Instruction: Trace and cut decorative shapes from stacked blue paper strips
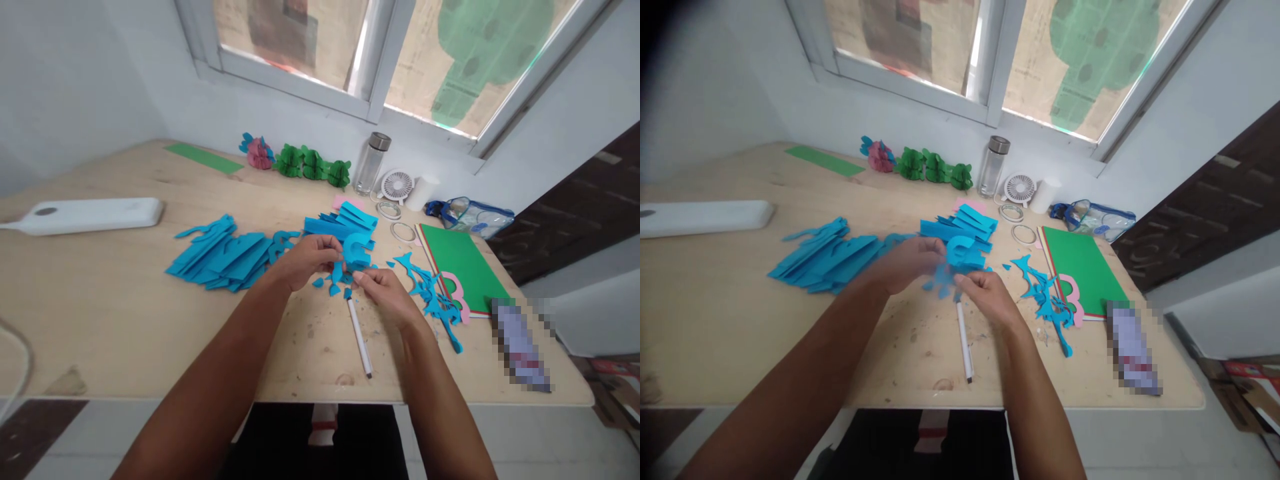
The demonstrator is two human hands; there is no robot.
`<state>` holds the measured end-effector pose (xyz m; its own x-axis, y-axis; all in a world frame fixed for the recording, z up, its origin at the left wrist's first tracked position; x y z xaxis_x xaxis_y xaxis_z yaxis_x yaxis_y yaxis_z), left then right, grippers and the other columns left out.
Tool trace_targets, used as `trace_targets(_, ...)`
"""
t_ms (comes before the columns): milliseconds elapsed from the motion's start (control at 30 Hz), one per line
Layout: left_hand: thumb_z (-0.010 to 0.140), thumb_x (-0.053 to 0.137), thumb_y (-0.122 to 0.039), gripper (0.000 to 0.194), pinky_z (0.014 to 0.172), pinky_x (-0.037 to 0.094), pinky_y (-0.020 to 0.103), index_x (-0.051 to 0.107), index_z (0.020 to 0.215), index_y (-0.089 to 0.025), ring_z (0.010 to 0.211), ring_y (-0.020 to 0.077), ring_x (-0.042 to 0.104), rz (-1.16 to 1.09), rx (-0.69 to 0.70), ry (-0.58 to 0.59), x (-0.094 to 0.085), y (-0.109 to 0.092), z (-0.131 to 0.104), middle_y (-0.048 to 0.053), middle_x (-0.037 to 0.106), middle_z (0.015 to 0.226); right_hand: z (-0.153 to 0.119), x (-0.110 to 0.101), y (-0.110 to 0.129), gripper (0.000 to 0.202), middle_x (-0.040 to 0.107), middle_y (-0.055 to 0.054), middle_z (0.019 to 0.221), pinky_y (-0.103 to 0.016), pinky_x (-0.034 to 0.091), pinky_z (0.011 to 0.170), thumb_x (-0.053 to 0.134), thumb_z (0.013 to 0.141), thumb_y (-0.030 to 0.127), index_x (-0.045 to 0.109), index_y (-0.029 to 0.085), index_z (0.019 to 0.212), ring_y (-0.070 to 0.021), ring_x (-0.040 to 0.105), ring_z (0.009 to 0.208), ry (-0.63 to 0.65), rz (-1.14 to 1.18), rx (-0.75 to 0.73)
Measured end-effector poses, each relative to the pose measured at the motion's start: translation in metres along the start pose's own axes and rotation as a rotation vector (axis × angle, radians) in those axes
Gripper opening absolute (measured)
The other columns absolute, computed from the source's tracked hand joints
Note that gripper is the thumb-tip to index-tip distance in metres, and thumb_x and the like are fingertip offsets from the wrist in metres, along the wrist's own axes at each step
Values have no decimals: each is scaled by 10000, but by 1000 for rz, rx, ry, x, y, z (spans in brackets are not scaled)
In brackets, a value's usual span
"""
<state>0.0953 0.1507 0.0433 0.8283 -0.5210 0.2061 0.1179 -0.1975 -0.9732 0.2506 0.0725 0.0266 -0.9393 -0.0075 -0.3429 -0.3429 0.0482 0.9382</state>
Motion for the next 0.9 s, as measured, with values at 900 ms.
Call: trace_targets(900,616,822,-201,209,575,503,258,643,708,-147,576,133,612,-383,65,-13,18,10,1,9,654,631,2,3,1,512,300,79,473,-265,167,462,525,820,648,517,184,604,-81,240,451,-169,107,-46)
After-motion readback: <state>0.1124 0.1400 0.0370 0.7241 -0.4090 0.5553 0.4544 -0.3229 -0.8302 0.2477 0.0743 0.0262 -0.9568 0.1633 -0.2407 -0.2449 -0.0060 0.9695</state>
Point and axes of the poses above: each hand's wrist, its own z-axis towards the middle knuckle, its own x-axis out of the palm, y = z × x, the point moved 3 cm from there along z, towards the middle knuckle
